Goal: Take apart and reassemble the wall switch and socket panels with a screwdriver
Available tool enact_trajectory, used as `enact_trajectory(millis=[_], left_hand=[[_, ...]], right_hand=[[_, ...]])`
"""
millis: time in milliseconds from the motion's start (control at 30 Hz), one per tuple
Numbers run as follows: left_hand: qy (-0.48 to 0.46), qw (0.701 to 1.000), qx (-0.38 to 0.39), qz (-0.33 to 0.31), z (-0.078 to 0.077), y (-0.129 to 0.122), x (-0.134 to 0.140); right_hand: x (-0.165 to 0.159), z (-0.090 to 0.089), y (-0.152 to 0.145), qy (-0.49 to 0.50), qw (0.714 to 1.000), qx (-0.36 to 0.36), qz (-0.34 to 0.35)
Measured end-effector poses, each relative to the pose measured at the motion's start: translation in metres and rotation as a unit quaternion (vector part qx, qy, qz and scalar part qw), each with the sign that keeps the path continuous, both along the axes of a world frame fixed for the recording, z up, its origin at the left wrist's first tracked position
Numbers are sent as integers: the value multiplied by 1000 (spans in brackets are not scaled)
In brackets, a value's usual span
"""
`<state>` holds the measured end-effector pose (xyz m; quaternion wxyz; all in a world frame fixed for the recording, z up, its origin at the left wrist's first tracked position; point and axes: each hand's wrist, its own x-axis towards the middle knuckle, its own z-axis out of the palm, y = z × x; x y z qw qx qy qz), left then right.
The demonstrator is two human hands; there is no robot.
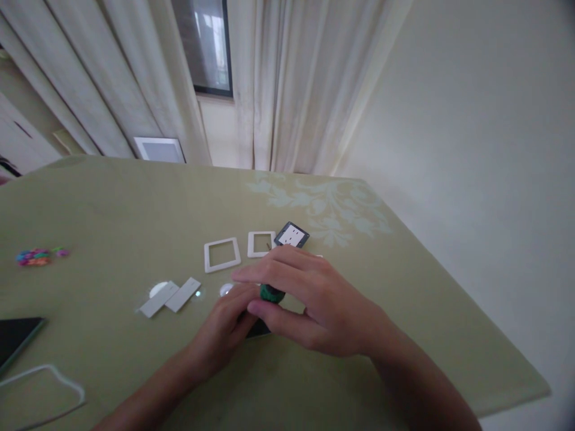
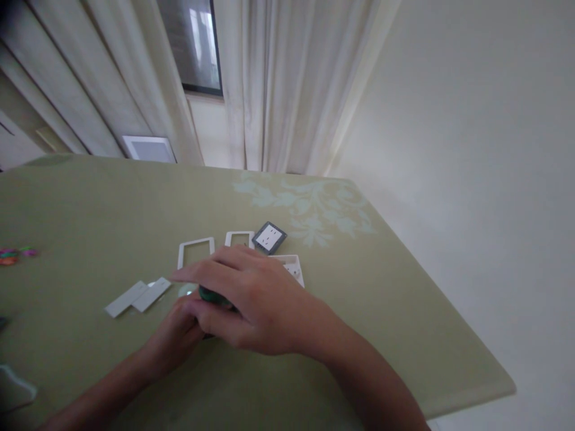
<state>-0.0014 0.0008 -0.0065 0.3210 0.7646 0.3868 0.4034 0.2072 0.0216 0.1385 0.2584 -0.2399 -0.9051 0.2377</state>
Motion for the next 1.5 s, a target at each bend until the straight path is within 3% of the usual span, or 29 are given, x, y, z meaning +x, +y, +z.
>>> enact_trajectory(millis=[200, 333, 500, 700, 1500], left_hand=[[9, 999, -37, 32, -4, 0, -7], [1, 997, -83, -6, 0, 2, -10], [3, 999, -21, -27, 1, 6, -14], [69, 997, -4, -17, -13, 13, -13], [45, 998, 37, -36, -13, 15, -12]], right_hand=[[-4, -3, 1, 32, 999, 1, 5], [-5, -4, 1, 38, 999, -19, -4], [-2, -3, 2, 41, 999, -18, -26], [0, -6, 5, 60, 995, 36, -77], [2, -8, 4, 56, 995, 52, -66]])
